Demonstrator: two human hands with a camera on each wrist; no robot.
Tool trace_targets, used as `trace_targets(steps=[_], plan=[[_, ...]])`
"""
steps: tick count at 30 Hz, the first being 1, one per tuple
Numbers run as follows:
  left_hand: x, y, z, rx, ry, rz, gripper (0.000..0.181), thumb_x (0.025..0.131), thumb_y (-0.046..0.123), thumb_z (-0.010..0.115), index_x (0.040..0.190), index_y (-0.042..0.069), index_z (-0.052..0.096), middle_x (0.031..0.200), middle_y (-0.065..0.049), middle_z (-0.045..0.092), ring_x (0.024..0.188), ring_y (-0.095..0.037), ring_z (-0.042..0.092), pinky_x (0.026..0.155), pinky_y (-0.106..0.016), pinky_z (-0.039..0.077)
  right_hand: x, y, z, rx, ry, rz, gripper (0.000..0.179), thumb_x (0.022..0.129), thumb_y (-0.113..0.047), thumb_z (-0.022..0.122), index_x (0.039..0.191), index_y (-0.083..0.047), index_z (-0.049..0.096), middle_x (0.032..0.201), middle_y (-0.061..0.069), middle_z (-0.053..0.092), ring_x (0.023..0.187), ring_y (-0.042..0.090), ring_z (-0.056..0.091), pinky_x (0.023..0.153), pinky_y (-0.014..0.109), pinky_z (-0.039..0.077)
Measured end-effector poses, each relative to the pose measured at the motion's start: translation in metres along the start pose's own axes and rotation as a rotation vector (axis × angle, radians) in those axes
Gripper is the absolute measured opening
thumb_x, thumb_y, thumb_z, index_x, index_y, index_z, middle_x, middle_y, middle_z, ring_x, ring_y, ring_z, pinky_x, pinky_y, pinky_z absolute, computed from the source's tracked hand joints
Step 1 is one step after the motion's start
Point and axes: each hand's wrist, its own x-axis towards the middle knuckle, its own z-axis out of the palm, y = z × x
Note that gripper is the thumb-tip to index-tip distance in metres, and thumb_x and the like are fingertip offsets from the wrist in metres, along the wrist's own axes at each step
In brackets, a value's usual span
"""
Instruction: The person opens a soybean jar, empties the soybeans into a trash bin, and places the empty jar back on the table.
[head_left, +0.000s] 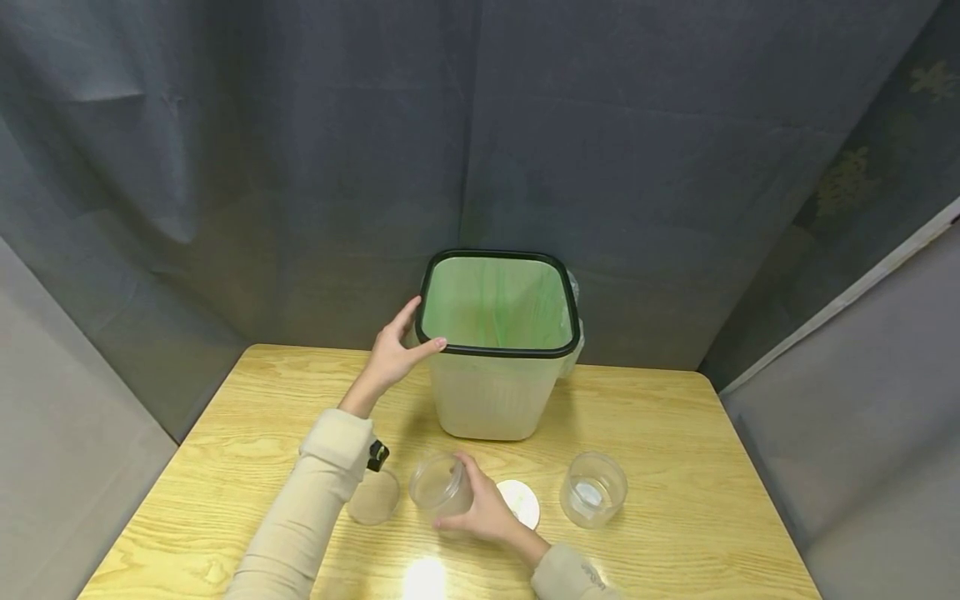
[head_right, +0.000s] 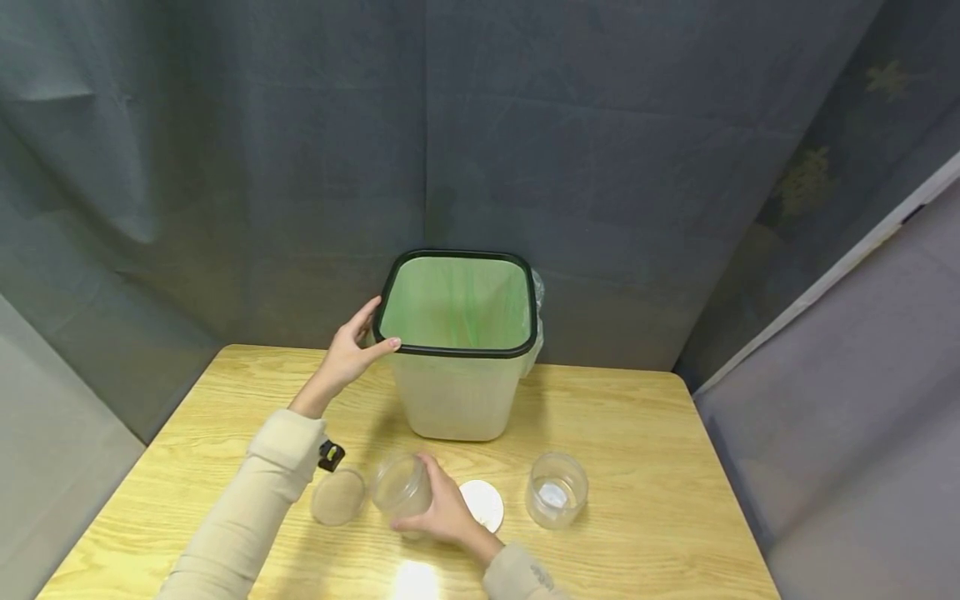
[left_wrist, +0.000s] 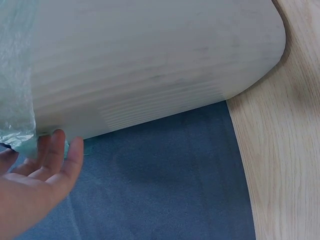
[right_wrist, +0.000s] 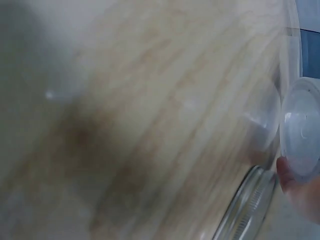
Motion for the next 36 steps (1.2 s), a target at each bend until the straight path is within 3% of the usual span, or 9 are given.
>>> trace_targets(steps=[7,17,24,30,36], plan=[[0.001,-0.001,0.001,-0.006,0.0,0.002,0.082,0.08,0.033,0.069,0.146,0.02,0.023,0.146,-0.017,0.023,0.133,-0.029,0.024,0.107,-0.041,0.024,-0.006,0.0,0.003,0.013,-0.004,0.013,0.102,0.063,-0.038,0.081,0.141,-0.012,0.021,0.134,0.017,0.039,0.118,0.039,0.04,0.091,0.059,0.036],[0.001,-0.001,0.0,-0.005,0.004,-0.002,0.082,0.08,0.033,0.07,0.146,0.019,0.023,0.146,-0.016,0.023,0.133,-0.028,0.023,0.107,-0.041,0.023,-0.011,0.005,0.0,-0.07,0.013,0.018,0.103,0.057,-0.036,0.085,0.138,-0.009,0.027,0.131,0.014,0.041,0.116,0.035,0.04,0.089,0.058,0.037],[0.002,-0.001,0.002,-0.006,-0.004,0.007,0.082,0.08,0.034,0.069,0.146,0.018,0.022,0.146,-0.017,0.023,0.133,-0.028,0.023,0.107,-0.042,0.023,-0.012,0.007,-0.001,-0.097,-0.001,0.043,0.111,0.057,-0.036,0.084,0.142,-0.008,0.019,0.136,0.017,0.039,0.119,0.039,0.04,0.092,0.059,0.035],[0.002,0.002,0.0,0.035,-0.021,0.013,0.082,0.081,0.034,0.068,0.146,0.018,0.021,0.147,-0.016,0.022,0.133,-0.031,0.023,0.106,-0.045,0.024,-0.012,-0.002,-0.019,-0.105,-0.014,-0.059,0.112,0.062,-0.038,0.083,0.144,-0.003,0.014,0.139,0.022,0.034,0.122,0.04,0.037,0.093,0.06,0.034],[-0.007,-0.005,-0.005,0.095,-0.057,0.026,0.089,0.081,0.035,0.067,0.147,0.016,0.012,0.147,-0.015,0.022,0.132,-0.032,0.025,0.104,-0.046,0.028,-0.017,-0.015,-0.049,-0.091,0.046,-0.051,0.101,0.069,-0.04,0.077,0.144,-0.004,0.019,0.139,0.022,0.034,0.119,0.041,0.04,0.092,0.052,0.039]])
